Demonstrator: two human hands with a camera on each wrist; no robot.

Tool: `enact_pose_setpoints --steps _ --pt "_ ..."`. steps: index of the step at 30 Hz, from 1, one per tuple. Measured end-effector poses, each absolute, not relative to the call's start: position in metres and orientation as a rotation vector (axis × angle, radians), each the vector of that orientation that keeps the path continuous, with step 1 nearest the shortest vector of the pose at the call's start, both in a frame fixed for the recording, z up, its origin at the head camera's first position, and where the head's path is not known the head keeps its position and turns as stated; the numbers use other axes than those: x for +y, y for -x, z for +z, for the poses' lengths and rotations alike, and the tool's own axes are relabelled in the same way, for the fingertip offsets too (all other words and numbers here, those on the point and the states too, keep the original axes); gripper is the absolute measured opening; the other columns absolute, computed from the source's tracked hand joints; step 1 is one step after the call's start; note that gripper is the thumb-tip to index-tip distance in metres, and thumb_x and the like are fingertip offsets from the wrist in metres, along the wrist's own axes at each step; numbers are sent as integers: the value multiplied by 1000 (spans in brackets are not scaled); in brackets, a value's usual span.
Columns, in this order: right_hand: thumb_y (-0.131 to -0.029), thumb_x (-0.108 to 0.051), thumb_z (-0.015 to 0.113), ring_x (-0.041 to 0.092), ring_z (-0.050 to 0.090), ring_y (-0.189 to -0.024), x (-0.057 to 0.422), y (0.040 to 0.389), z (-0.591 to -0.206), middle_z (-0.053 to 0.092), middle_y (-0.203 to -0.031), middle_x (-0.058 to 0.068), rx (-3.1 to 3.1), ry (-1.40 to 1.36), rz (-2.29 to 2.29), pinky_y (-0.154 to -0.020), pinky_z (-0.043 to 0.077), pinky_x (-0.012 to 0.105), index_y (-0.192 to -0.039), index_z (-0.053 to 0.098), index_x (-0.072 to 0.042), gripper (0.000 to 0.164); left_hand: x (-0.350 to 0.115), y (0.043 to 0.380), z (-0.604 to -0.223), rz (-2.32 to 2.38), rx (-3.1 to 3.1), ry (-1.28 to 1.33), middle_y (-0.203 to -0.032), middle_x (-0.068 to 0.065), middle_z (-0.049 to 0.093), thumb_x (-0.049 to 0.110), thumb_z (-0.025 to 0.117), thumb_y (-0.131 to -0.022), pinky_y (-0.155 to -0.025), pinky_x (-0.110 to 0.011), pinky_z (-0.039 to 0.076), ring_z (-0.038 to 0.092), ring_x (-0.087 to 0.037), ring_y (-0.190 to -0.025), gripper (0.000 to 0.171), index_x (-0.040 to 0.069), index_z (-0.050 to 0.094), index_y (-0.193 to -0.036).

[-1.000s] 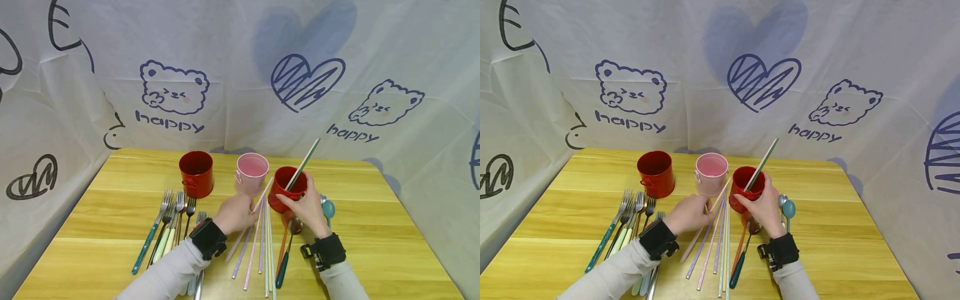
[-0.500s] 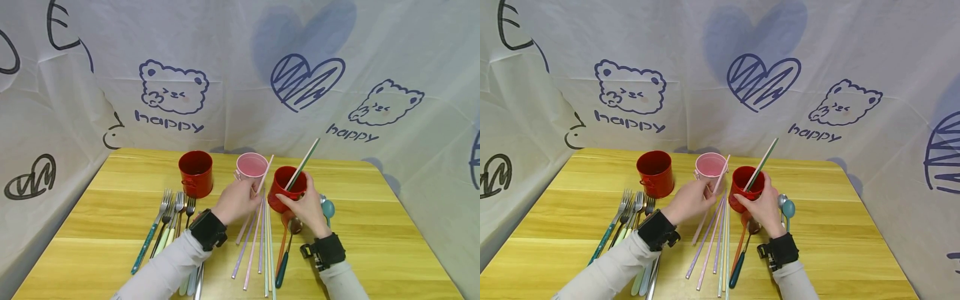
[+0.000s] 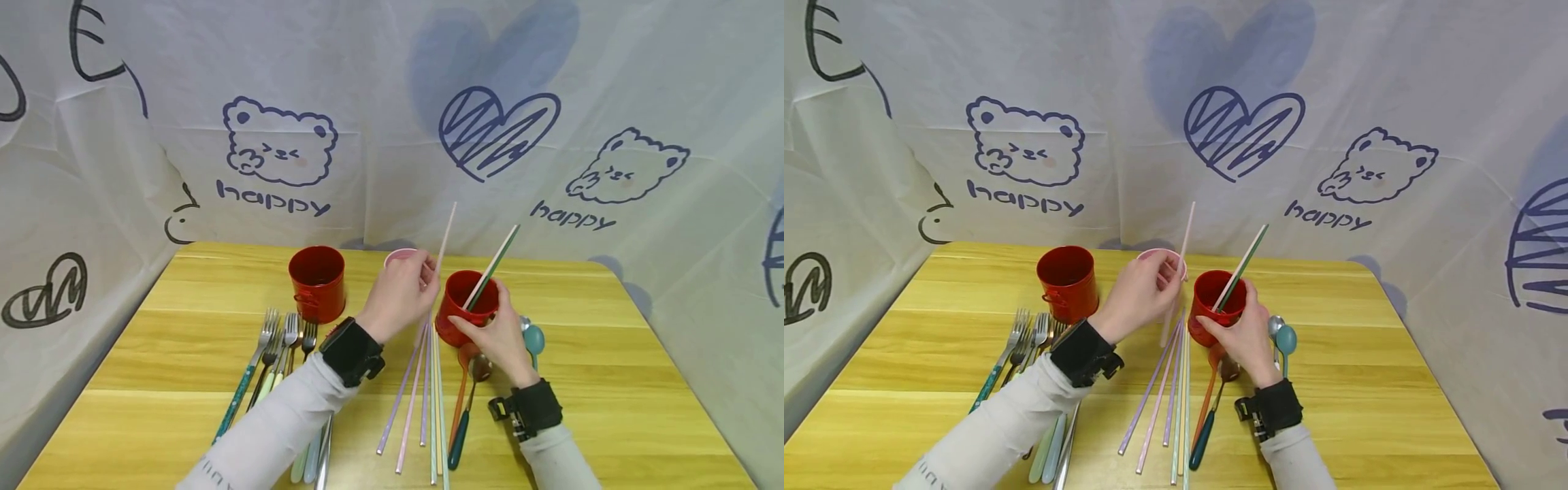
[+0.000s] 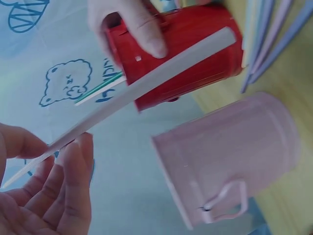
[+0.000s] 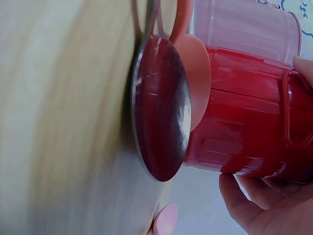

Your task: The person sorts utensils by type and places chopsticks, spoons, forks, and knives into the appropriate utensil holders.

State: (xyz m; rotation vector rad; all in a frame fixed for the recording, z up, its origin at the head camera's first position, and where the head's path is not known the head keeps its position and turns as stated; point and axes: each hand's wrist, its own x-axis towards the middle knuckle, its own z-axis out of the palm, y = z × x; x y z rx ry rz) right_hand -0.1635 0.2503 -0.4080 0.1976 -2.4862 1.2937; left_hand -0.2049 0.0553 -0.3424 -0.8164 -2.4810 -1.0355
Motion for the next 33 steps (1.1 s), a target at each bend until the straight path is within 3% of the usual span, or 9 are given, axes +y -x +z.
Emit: enact_pose_setpoints --steps 5,16,27,33 --pt "-74 -15 80 43 50 -111 257 171 -419 49 -128 26 -2483 -210 1295 -86 47 56 -140 28 3 86 61 208 -327 -1066 -2393 837 -81 -2 68 15 58 -91 -61 -22 52 63 -10 -67 10 7 59 -97" --pt "-74 -41 77 32 52 -112 270 182 -441 51 -130 13 -2508 -208 1249 -88 48 52 -144 27 -11 91 80 211 -306 -1161 -2217 892 -92 -6 69 14 55 -94 -66 -22 54 67 -13 -77 15 5 56 -106" --pt "-73 -40 78 30 53 -110 268 181 -439 52 -128 13 -2525 -201 1216 -88 48 50 -143 27 -9 92 94 213 -318 -1124 -2310 901 -94 -5 66 16 54 -96 -67 -22 54 65 -15 -82 15 7 54 -108" --pt "-74 -39 78 31 52 -111 269 182 -440 51 -129 14 -2520 -219 1224 -88 49 51 -143 26 -9 91 101 214 -328 -1056 -2423 901 -92 -3 66 18 54 -95 -63 -20 52 61 -13 -73 14 9 53 -106"
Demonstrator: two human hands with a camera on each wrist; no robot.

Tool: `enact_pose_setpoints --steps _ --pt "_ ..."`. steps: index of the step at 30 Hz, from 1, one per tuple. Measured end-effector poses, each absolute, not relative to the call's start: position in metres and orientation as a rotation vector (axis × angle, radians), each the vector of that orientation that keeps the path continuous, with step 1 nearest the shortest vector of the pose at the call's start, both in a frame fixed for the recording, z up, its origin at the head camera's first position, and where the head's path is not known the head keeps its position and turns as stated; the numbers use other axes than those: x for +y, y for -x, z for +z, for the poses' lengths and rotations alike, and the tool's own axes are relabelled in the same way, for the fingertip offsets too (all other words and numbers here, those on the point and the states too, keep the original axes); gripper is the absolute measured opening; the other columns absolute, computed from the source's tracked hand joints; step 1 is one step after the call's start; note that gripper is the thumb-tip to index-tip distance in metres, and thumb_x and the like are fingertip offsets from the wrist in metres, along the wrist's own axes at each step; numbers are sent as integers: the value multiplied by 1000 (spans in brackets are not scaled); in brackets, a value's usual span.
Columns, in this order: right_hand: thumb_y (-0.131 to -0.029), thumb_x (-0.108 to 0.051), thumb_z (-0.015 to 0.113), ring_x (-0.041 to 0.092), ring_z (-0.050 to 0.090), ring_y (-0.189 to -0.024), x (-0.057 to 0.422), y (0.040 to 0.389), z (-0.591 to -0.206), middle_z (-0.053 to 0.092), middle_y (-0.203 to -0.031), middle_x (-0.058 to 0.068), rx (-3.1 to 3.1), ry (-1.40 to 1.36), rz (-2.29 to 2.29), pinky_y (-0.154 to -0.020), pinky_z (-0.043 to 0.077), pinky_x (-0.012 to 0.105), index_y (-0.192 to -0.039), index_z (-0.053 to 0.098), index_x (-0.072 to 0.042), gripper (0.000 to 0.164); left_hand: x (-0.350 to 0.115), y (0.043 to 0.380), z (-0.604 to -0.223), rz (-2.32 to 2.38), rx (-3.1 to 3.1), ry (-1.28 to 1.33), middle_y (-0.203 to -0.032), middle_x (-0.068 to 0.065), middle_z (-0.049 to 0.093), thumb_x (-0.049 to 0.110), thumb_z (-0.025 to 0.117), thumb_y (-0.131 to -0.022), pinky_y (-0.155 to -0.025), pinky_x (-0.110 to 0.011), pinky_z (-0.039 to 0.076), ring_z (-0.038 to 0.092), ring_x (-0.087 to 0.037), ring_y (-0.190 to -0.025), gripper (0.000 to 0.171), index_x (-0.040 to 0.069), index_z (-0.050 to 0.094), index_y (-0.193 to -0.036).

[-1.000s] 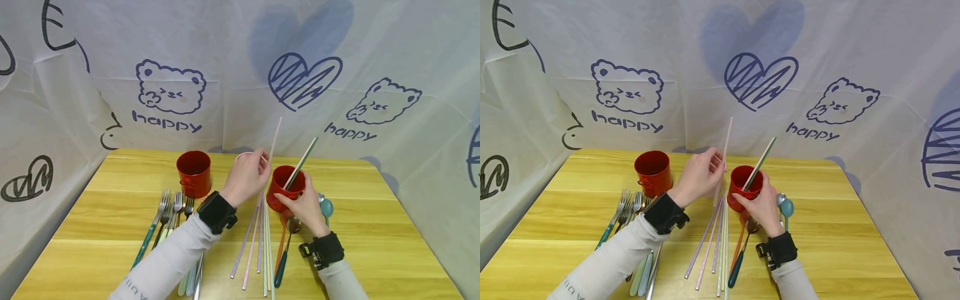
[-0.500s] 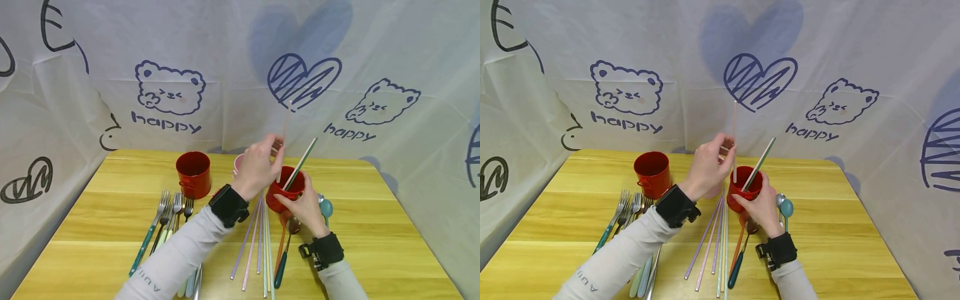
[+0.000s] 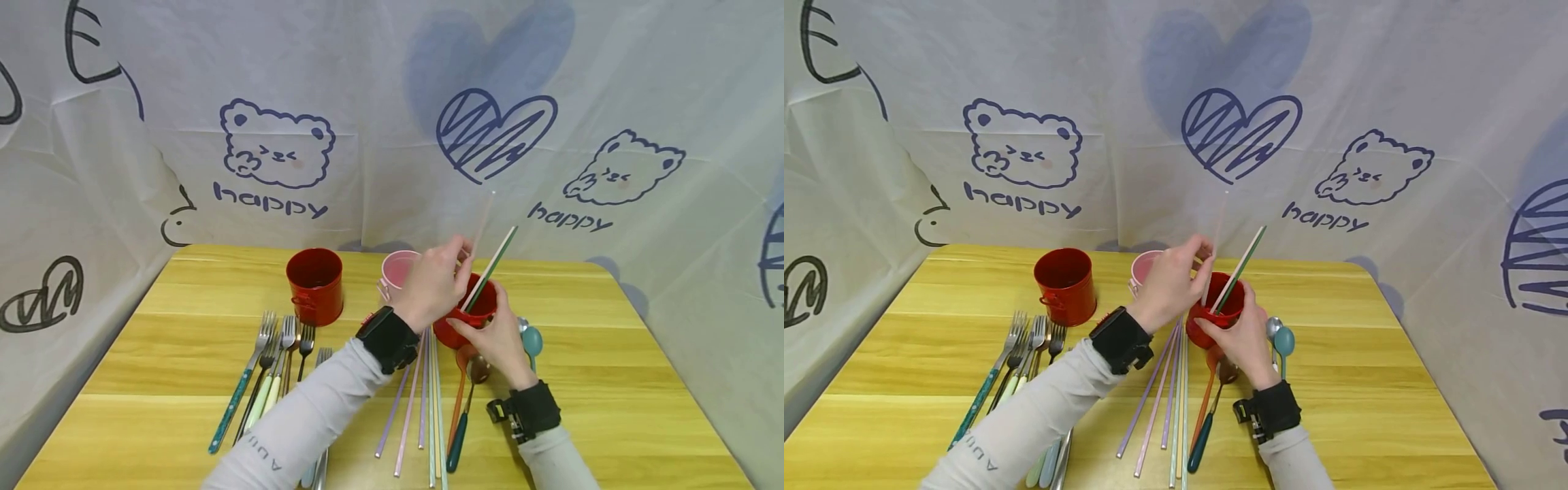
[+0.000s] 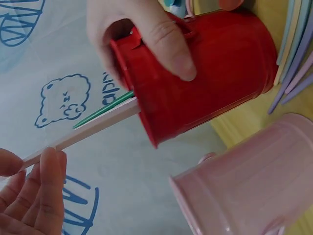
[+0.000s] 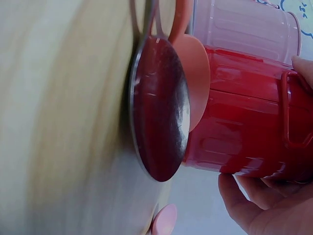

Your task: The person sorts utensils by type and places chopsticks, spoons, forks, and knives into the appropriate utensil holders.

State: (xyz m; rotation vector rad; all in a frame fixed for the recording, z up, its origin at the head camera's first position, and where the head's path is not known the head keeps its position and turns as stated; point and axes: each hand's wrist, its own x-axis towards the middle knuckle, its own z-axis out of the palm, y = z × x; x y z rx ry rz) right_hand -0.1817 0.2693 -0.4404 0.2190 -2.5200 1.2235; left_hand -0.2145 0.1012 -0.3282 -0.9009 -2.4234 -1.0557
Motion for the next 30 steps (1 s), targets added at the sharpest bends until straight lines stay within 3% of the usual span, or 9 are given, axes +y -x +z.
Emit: enact_pose_setpoints --steps 9,17,24,30 --pt "-74 -40 78 27 53 -111 268 181 -439 50 -130 12 -2542 -196 1216 -88 50 47 -146 23 -10 95 110 215 -340 -935 -2534 925 -80 -1 62 20 56 -94 -56 -22 48 57 -13 -65 14 9 57 -104" --pt "-75 -37 78 29 54 -110 267 181 -438 50 -130 15 -2541 -202 1214 -87 50 48 -144 24 -6 93 107 213 -350 -876 -2668 911 -90 -3 66 22 57 -94 -69 -28 53 60 -16 -75 20 7 60 -107" --pt "-75 -34 79 30 53 -112 267 181 -437 50 -130 14 -2519 -213 1255 -88 49 49 -143 25 -6 91 94 212 -360 -880 -2694 862 -74 2 56 21 57 -93 -53 -22 46 53 -12 -60 14 10 58 -101" --pt "-76 -20 79 40 52 -109 256 168 -416 51 -127 23 -2485 -241 1303 -85 49 54 -141 27 1 86 82 208 -364 -895 -2702 859 -70 2 55 20 60 -90 -52 -23 45 52 -13 -57 12 10 57 -96"
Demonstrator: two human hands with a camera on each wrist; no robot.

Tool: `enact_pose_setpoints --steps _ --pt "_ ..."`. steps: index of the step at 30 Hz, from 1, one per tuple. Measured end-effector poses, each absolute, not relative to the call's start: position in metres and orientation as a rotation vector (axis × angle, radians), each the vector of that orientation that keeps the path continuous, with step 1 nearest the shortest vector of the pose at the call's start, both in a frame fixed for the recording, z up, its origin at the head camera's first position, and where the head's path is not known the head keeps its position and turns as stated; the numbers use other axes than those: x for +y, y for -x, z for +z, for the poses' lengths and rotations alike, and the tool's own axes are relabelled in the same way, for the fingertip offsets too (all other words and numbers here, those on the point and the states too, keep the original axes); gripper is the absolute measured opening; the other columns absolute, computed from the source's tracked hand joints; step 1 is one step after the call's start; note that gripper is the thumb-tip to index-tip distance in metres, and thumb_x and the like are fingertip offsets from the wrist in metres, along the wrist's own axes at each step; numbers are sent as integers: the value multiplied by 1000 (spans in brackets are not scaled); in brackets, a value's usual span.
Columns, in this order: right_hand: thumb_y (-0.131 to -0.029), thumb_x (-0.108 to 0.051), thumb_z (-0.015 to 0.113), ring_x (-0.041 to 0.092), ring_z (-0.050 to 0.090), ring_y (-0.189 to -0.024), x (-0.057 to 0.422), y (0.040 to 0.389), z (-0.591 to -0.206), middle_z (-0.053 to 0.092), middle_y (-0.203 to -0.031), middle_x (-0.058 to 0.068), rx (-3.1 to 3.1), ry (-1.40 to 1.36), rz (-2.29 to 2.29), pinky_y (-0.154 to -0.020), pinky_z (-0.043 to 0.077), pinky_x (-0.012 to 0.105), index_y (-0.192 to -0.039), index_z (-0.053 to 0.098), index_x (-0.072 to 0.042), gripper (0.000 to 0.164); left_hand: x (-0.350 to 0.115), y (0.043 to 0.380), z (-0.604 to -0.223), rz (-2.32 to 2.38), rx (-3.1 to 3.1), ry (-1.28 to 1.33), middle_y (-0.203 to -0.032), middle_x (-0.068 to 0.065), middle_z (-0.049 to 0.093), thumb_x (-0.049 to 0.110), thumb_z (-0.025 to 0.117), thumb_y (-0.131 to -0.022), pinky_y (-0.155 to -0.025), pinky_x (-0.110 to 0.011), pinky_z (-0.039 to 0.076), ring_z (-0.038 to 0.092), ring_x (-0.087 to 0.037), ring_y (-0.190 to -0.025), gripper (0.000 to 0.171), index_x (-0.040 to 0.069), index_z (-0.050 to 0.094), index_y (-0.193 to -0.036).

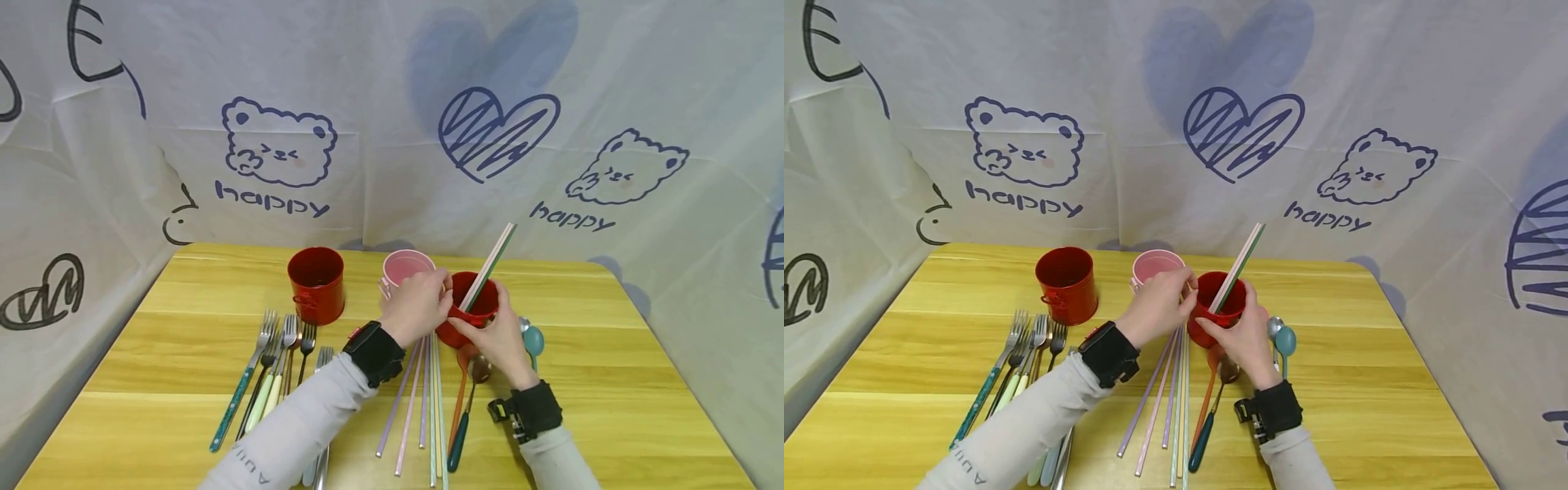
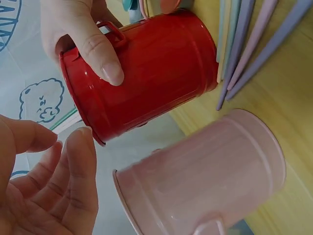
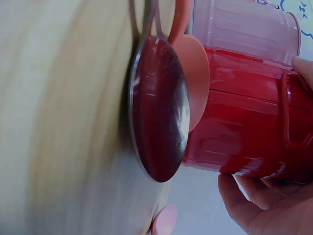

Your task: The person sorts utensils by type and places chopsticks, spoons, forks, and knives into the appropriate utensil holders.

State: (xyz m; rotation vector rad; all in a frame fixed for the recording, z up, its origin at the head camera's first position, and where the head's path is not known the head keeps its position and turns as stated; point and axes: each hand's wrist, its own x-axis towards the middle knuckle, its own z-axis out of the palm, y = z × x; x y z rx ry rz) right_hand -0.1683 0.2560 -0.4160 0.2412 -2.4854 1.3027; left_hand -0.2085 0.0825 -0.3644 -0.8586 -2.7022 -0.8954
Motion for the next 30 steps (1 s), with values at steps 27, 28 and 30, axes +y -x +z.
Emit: enact_pose_setpoints --steps 27,28,30 --pt "-74 -15 80 41 50 -111 257 171 -421 50 -128 25 -2494 -208 1287 -86 48 56 -140 28 2 86 51 184 -399 -905 -2935 796 -84 -4 53 19 69 -82 -63 -34 50 55 -25 -82 31 5 56 -107" --pt "-75 -17 80 40 50 -111 258 171 -421 50 -129 24 -2497 -206 1285 -87 48 55 -141 27 1 86 50 183 -400 -906 -2969 793 -80 -4 54 19 69 -83 -60 -33 49 55 -23 -78 27 5 57 -103" --pt "-75 -24 80 37 51 -112 260 173 -425 50 -129 21 -2504 -200 1278 -87 48 54 -142 27 -2 87 49 179 -402 -901 -3047 779 -68 -2 52 21 67 -84 -54 -31 46 55 -19 -63 18 6 58 -90"
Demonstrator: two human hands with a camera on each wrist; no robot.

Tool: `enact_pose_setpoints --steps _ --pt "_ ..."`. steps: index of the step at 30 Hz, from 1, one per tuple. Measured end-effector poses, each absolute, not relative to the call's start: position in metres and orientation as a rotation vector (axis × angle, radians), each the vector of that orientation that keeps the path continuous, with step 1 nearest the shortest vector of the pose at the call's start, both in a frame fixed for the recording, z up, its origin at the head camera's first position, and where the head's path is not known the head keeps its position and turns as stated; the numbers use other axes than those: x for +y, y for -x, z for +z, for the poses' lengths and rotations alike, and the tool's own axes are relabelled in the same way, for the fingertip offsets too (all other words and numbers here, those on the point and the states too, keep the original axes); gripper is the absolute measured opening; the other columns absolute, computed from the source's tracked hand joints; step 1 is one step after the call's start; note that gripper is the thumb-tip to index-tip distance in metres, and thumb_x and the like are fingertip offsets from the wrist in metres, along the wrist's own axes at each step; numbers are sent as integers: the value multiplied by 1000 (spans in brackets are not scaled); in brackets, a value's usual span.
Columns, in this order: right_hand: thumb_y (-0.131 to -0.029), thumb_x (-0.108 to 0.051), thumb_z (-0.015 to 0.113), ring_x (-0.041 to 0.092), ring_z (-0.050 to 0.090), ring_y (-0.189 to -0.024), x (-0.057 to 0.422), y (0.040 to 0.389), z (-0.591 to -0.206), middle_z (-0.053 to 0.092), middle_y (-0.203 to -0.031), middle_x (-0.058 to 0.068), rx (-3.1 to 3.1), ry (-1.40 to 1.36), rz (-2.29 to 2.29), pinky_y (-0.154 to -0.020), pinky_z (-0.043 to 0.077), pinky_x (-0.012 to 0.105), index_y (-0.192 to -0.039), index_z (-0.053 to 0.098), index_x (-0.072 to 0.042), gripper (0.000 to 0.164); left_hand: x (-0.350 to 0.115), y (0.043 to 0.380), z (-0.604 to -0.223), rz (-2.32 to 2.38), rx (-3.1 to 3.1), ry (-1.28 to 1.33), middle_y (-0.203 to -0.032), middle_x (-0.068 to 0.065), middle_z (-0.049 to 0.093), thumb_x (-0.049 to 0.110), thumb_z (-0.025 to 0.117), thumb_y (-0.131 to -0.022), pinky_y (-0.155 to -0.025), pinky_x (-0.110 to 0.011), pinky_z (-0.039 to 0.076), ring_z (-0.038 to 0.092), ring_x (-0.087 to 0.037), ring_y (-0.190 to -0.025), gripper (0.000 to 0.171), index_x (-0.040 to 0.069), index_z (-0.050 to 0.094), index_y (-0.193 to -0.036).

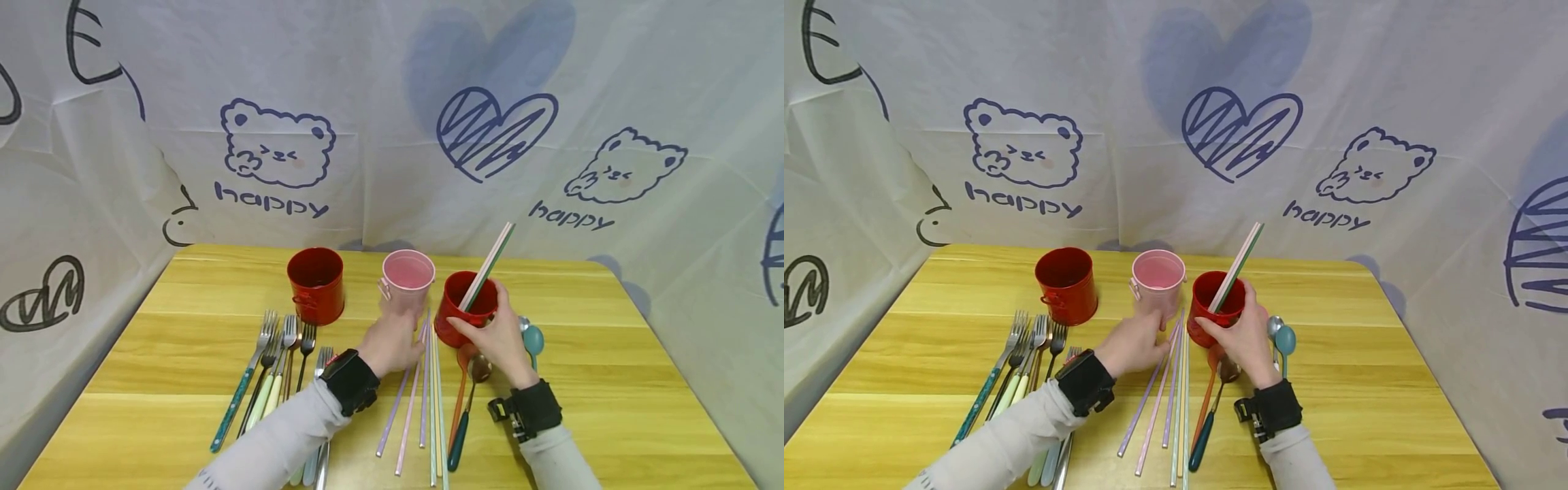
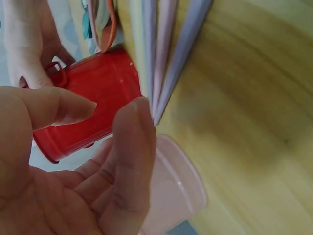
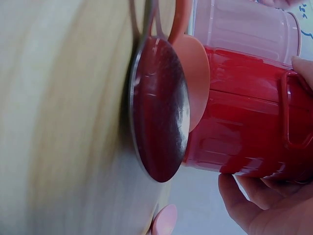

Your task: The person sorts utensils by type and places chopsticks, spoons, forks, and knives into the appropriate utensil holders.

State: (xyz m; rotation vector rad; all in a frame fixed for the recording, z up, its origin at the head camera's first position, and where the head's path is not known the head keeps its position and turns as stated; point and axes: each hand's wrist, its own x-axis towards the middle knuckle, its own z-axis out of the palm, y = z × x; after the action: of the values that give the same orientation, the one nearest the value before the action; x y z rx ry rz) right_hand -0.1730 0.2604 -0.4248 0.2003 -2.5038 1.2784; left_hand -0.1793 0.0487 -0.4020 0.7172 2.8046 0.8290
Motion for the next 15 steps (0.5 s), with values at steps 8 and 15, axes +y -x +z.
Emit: enact_pose_setpoints --steps 8,15 --pt "-73 -38 79 30 52 -111 267 179 -438 52 -129 13 -2511 -186 1268 -87 49 51 -143 26 -8 93 49 171 -410 706 2719 -625 -54 0 45 26 65 -84 -46 -29 39 49 -16 -49 28 11 51 -67" --pt "-72 -38 80 29 52 -111 267 179 -438 52 -129 13 -2510 -183 1268 -87 49 50 -143 27 -9 93 50 168 -413 605 2655 -610 -58 -1 48 26 66 -84 -45 -29 38 48 -16 -49 25 9 52 -71"
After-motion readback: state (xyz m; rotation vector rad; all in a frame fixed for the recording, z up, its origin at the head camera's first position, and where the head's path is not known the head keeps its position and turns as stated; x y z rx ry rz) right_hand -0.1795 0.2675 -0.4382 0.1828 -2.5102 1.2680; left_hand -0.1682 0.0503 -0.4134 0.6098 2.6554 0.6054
